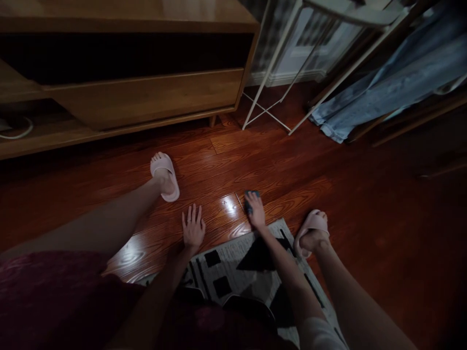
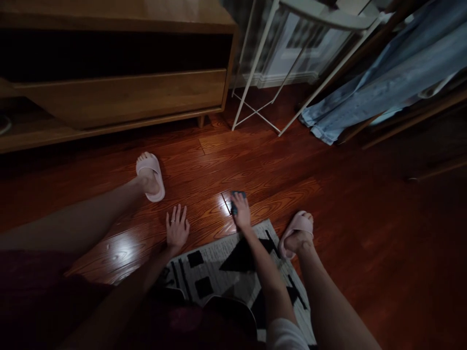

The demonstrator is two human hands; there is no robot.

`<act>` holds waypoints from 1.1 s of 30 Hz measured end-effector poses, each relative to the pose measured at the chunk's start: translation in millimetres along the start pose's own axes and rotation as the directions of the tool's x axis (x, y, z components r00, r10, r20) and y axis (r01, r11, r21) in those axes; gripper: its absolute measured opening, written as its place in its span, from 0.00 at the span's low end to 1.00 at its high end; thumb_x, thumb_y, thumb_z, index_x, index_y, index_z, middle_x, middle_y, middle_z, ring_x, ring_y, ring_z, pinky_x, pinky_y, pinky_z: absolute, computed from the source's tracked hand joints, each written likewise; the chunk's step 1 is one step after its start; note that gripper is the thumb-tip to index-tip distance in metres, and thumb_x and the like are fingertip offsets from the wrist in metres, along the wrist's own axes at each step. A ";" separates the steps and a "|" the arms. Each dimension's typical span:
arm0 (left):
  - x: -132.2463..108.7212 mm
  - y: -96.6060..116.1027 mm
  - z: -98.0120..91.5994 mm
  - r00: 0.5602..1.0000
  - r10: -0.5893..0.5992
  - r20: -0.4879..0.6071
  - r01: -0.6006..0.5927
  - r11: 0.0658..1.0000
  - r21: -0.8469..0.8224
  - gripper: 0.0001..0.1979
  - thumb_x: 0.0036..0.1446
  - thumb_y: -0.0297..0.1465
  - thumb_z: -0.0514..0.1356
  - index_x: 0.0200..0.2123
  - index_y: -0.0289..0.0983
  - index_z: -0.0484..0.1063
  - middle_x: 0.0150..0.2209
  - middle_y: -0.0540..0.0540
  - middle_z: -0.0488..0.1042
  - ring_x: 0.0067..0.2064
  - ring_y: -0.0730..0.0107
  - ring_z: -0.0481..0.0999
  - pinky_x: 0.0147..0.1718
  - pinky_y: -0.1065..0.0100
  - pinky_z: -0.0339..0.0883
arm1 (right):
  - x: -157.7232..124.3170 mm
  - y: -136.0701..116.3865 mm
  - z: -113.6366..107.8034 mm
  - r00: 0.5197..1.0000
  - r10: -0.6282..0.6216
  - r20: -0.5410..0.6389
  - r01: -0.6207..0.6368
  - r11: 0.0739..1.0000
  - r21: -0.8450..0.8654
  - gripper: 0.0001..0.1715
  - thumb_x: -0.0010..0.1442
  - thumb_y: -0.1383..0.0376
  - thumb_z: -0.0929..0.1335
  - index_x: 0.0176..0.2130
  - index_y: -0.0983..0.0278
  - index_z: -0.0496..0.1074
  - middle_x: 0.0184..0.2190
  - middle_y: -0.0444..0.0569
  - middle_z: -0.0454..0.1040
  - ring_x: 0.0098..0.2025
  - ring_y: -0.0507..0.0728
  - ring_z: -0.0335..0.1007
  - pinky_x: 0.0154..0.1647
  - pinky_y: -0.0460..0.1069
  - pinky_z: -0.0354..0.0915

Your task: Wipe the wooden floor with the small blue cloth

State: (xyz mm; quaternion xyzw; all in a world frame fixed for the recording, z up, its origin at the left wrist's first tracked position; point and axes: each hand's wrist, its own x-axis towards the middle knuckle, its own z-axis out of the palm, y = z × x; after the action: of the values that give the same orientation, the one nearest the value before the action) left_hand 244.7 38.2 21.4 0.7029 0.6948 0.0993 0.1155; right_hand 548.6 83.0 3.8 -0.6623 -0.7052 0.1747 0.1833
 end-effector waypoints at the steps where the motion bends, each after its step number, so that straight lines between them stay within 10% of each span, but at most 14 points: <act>1: 0.0 0.1 -0.3 1.000 0.000 0.002 0.000 1.000 -0.002 0.30 0.67 0.30 0.44 0.71 0.37 0.55 0.74 0.40 0.51 0.75 0.59 0.48 0.74 0.44 0.38 | 3.9 18.8 -13.3 0.988 0.125 -0.087 -0.126 0.992 -0.014 0.48 0.47 0.75 0.61 0.67 0.62 0.64 0.72 0.52 0.59 0.75 0.58 0.44 0.75 0.62 0.42; 5: -0.5 -0.3 0.4 1.000 0.001 0.001 -0.001 1.000 -0.008 0.30 0.67 0.31 0.44 0.71 0.36 0.55 0.74 0.40 0.50 0.75 0.59 0.47 0.74 0.44 0.37 | 10.6 52.8 -34.1 0.879 0.382 -0.286 -0.402 0.916 -0.011 0.47 0.51 0.75 0.59 0.69 0.69 0.58 0.73 0.60 0.52 0.76 0.62 0.36 0.75 0.66 0.37; 9: -0.7 -1.6 2.0 1.000 0.004 -0.018 -0.005 1.000 -0.005 0.30 0.67 0.31 0.45 0.71 0.37 0.55 0.74 0.41 0.52 0.75 0.59 0.48 0.73 0.44 0.38 | 3.8 10.6 2.5 0.831 0.440 -0.340 -0.465 0.885 0.009 0.47 0.53 0.73 0.60 0.71 0.68 0.54 0.74 0.60 0.49 0.77 0.65 0.32 0.74 0.72 0.37; 14: -1.1 -3.5 3.3 0.998 0.024 -0.061 -0.025 1.000 -0.001 0.30 0.67 0.31 0.45 0.72 0.37 0.54 0.74 0.40 0.53 0.75 0.58 0.49 0.73 0.43 0.41 | -26.1 -96.1 71.5 0.981 0.145 -0.128 -0.142 0.989 0.034 0.50 0.53 0.74 0.62 0.73 0.61 0.52 0.75 0.51 0.48 0.77 0.61 0.30 0.75 0.68 0.35; 19: -1.8 -6.6 6.1 0.991 0.071 -0.114 -0.070 0.997 0.007 0.31 0.67 0.30 0.46 0.73 0.37 0.51 0.74 0.38 0.52 0.76 0.56 0.47 0.73 0.42 0.41 | -33.2 -141.7 89.9 0.995 -0.094 0.046 0.087 0.988 0.130 0.53 0.51 0.75 0.67 0.73 0.61 0.53 0.75 0.52 0.48 0.77 0.60 0.34 0.76 0.66 0.35; 24: -0.8 -9.2 7.5 0.984 0.092 -0.150 -0.088 0.996 0.032 0.30 0.67 0.31 0.45 0.72 0.37 0.54 0.73 0.37 0.55 0.75 0.55 0.50 0.72 0.42 0.42 | -4.6 -88.9 60.3 0.983 -0.176 0.058 0.168 0.978 0.121 0.48 0.51 0.77 0.66 0.69 0.61 0.61 0.73 0.52 0.55 0.76 0.57 0.41 0.75 0.64 0.40; 29: 0.3 -8.3 5.0 0.985 0.092 -0.149 -0.085 0.995 0.049 0.30 0.68 0.32 0.45 0.71 0.36 0.56 0.72 0.36 0.57 0.74 0.54 0.52 0.72 0.42 0.44 | 22.2 2.4 11.4 0.991 0.085 -0.104 -0.080 0.996 0.050 0.46 0.50 0.77 0.62 0.67 0.62 0.64 0.72 0.51 0.58 0.75 0.55 0.44 0.75 0.63 0.41; 33: 0.7 -7.2 4.6 0.986 0.079 -0.144 -0.071 0.996 0.061 0.30 0.68 0.32 0.46 0.71 0.37 0.56 0.72 0.36 0.57 0.74 0.55 0.52 0.72 0.42 0.44 | 12.3 81.0 -33.1 0.908 0.340 -0.243 -0.349 0.937 0.008 0.47 0.49 0.76 0.62 0.66 0.59 0.65 0.72 0.47 0.59 0.74 0.55 0.46 0.74 0.62 0.43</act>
State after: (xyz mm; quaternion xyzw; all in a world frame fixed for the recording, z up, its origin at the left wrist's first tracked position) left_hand 239.3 38.9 14.9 0.7224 0.6769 0.1353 0.0409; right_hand 634.6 100.4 -6.6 -0.7957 -0.5527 0.1104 0.2218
